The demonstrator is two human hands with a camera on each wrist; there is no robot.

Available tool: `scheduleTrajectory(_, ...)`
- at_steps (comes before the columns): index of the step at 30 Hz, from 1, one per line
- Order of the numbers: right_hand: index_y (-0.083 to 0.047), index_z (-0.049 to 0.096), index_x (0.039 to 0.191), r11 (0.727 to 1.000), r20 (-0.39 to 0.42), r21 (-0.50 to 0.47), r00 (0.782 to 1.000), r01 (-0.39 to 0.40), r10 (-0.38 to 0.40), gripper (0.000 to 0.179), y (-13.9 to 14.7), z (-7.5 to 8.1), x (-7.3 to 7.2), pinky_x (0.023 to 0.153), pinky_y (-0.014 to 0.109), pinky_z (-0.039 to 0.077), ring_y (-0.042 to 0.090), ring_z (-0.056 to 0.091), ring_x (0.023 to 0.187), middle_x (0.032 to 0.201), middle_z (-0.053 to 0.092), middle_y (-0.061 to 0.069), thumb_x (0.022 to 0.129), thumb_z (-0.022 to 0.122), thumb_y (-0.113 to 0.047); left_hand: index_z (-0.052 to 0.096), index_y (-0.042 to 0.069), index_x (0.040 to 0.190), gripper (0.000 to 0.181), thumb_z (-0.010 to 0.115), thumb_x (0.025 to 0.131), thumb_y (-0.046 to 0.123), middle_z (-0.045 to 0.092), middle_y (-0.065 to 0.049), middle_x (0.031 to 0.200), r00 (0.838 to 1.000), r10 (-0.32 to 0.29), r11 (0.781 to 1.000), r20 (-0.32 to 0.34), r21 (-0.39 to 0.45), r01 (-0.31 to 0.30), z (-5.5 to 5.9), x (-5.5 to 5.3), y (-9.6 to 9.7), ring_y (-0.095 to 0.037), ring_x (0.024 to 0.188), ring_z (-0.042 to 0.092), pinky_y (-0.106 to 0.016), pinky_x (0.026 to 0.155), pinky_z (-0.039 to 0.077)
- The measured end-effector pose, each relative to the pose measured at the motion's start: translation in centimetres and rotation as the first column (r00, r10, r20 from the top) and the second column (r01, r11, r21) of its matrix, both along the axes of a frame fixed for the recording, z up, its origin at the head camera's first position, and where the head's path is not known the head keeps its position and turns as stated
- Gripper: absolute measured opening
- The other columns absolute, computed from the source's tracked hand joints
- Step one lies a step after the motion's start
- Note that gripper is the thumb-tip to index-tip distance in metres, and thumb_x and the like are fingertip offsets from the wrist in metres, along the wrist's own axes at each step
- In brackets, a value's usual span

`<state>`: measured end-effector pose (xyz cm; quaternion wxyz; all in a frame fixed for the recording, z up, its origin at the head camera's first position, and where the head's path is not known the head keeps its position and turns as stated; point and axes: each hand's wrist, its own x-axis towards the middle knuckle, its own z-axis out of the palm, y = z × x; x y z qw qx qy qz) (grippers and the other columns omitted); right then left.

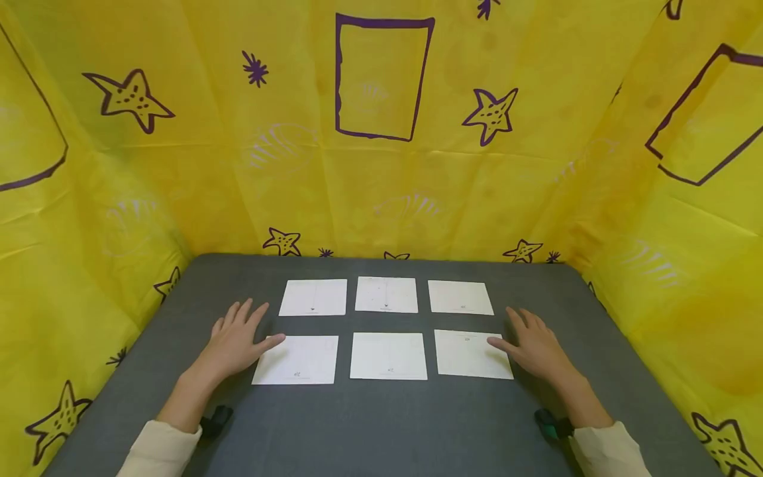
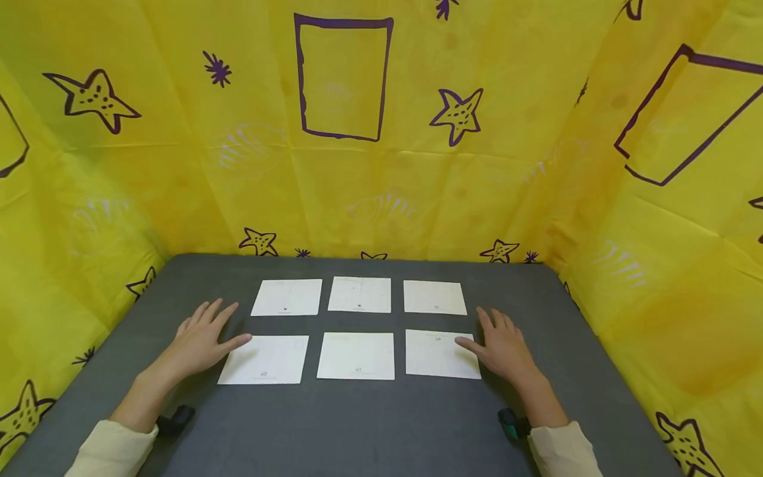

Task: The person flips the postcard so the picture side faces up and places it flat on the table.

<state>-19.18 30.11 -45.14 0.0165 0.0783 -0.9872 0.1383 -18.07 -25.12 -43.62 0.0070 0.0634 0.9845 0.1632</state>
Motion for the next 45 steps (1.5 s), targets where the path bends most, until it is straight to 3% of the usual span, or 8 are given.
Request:
scheduleTrajectory(12, 0.0, 0.029, 0.151, 0.997, -0.004, -0.022, 0.998, -0.069, 0.069, 0.089, -2.4, 1.2, -2.0, 0.104, 0.071, 0.028, 0.053, 0.032, 0.135, 0.148, 0.034, 0.034, 0.09, 0.056, -0.06, 0.031, 0.001, 0.15, 0.09, 0.054, 0.089, 0.063, 0.019, -0.035, 0.154, 1.0, -0.013, 1.0, 0.021, 0.017, 0.013, 0.8, -1.1, 0.3, -0.057, 0.141, 0.013, -0.074, 0.107, 0.015)
scheduleTrajectory(20, -0.001, 0.032, 0.15, 0.991, 0.024, -0.057, 0.992, -0.12, 0.122, 0.088, -5.1, 1.2, -3.5, 0.106, 0.068, 0.03, 0.051, 0.032, 0.137, 0.149, 0.035, 0.032, 0.089, 0.057, -0.059, 0.03, -0.004, 0.149, 0.09, 0.055, 0.09, 0.06, 0.019, -0.038, 0.153, 0.999, -0.007, 0.999, 0.052, 0.036, 0.005, 0.9, -1.7, 0.3, -0.058, 0.141, 0.012, -0.073, 0.108, 0.017)
scheduleTrajectory(32, -0.004, 0.031, 0.151, 0.972, 0.068, -0.096, 0.973, -0.214, 0.221, 0.09, -10.0, 2.7, -7.4, 0.109, 0.062, 0.032, 0.046, 0.035, 0.139, 0.15, 0.038, 0.026, 0.088, 0.057, -0.063, 0.029, -0.001, 0.15, 0.092, 0.051, 0.09, 0.065, 0.022, -0.036, 0.153, 0.997, -0.002, 0.999, 0.074, 0.049, -0.002, 0.2, -4.4, 0.5, -0.056, 0.139, 0.018, -0.075, 0.105, 0.02)
scheduleTrajectory(45, -0.007, 0.029, 0.153, 0.943, 0.128, -0.159, 0.941, -0.292, 0.312, 0.088, -16.3, 2.6, -9.9, 0.112, 0.058, 0.031, 0.04, 0.031, 0.143, 0.154, 0.035, 0.02, 0.089, 0.056, -0.062, 0.032, 0.0, 0.149, 0.09, 0.052, 0.09, 0.064, 0.026, -0.035, 0.152, 0.995, 0.036, 0.995, 0.088, 0.088, -0.044, -0.4, -6.3, 1.0, -0.055, 0.139, 0.019, -0.073, 0.107, 0.019)
